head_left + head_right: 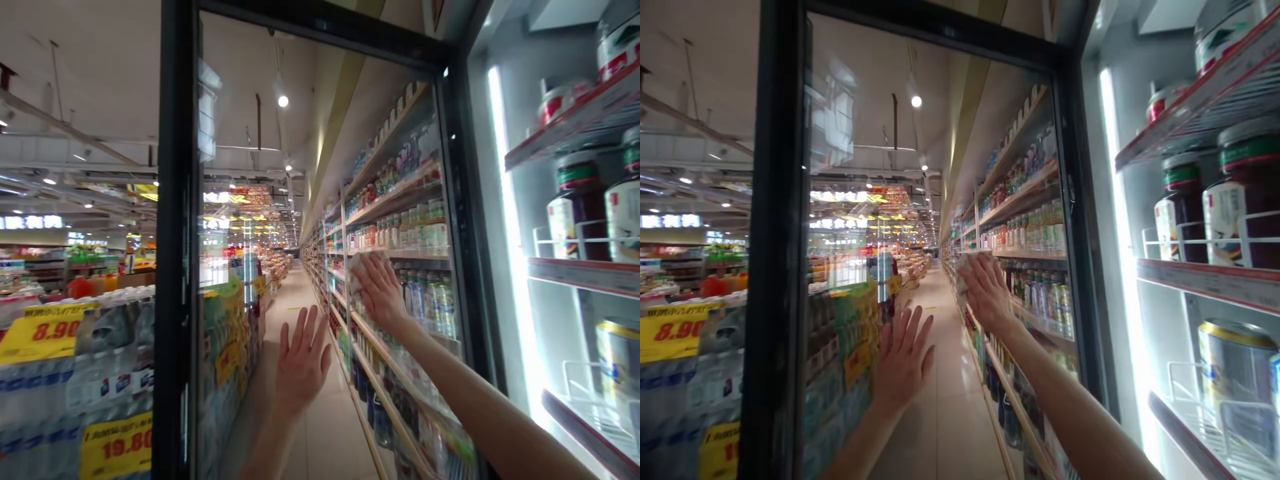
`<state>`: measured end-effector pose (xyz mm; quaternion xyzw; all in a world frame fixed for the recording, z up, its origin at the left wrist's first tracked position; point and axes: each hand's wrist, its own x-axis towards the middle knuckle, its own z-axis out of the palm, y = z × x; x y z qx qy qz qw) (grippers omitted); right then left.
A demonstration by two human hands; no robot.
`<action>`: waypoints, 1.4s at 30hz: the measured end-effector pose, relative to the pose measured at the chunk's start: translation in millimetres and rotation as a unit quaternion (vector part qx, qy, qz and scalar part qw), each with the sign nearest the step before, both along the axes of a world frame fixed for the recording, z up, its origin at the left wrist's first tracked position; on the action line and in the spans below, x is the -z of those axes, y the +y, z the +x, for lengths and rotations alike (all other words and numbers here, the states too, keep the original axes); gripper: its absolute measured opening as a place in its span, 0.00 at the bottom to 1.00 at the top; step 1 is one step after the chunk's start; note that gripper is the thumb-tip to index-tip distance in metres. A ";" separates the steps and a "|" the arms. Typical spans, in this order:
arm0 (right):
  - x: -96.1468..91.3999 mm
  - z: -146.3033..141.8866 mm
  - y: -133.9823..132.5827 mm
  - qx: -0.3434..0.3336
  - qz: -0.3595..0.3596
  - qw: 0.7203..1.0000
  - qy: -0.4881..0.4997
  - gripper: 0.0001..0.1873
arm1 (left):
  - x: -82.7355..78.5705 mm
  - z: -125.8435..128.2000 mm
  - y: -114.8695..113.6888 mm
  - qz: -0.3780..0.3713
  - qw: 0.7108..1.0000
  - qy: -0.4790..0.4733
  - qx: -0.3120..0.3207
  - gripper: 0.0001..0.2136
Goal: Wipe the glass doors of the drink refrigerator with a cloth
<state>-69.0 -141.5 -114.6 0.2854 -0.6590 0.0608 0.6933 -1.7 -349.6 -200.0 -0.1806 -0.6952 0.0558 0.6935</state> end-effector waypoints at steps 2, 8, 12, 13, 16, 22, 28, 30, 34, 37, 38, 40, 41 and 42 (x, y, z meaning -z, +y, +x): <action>-6.3 -1.5 -0.5 0.006 -0.104 0.995 0.008 0.25 | -0.7 1.2 0.4 -0.002 1.000 0.002 0.004 0.26; -1.3 6.8 -22.4 0.013 -0.039 0.999 0.017 0.25 | -1.9 2.3 0.8 0.001 1.000 0.009 0.014 0.24; 2.8 5.3 -22.6 0.012 -0.003 1.000 0.021 0.26 | -2.2 2.0 0.9 -0.001 1.000 0.016 0.021 0.23; -0.4 2.7 -18.9 0.014 -0.083 0.996 0.019 0.26 | -2.2 1.9 0.8 0.000 1.000 0.019 0.023 0.23; -9.3 -2.1 -10.4 0.017 -0.243 0.970 0.011 0.26 | -1.7 1.3 0.2 0.002 0.999 0.024 0.023 0.23; -8.6 1.9 -14.1 -0.004 0.023 0.999 0.027 0.25 | 0.7 -1.9 -0.8 0.001 0.999 0.024 0.023 0.25; -14.6 2.5 -27.8 0.005 -0.152 0.988 0.017 0.26 | 3.3 -5.6 -0.5 0.021 0.999 0.011 0.044 0.23; -8.9 7.2 -35.8 0.005 0.003 1.000 0.022 0.26 | 3.3 -5.6 -0.6 0.023 0.999 0.012 0.041 0.23; -4.3 9.6 -36.1 0.007 -0.009 0.999 0.032 0.25 | 2.4 -4.0 -0.8 0.016 0.999 0.009 0.036 0.21; -1.1 7.2 -32.5 0.012 -0.165 0.986 0.019 0.26 | 1.7 -3.2 0.0 0.011 0.999 0.007 0.034 0.20; 2.7 7.5 -33.4 0.011 -0.154 0.988 0.011 0.27 | 1.6 -3.1 0.4 0.012 0.999 0.006 0.032 0.20; 14.2 10.5 -38.3 -0.001 -0.063 0.998 0.005 0.27 | 1.4 -2.9 1.0 0.011 1.000 0.005 0.029 0.20; 20.6 12.6 -41.4 -0.012 -0.015 1.000 0.006 0.27 | 1.5 -2.5 0.9 0.010 1.000 0.005 0.029 0.20; 26.4 14.5 -44.4 -0.026 0.016 0.999 0.010 0.27 | 1.7 -1.9 0.2 0.009 0.999 0.006 0.031 0.20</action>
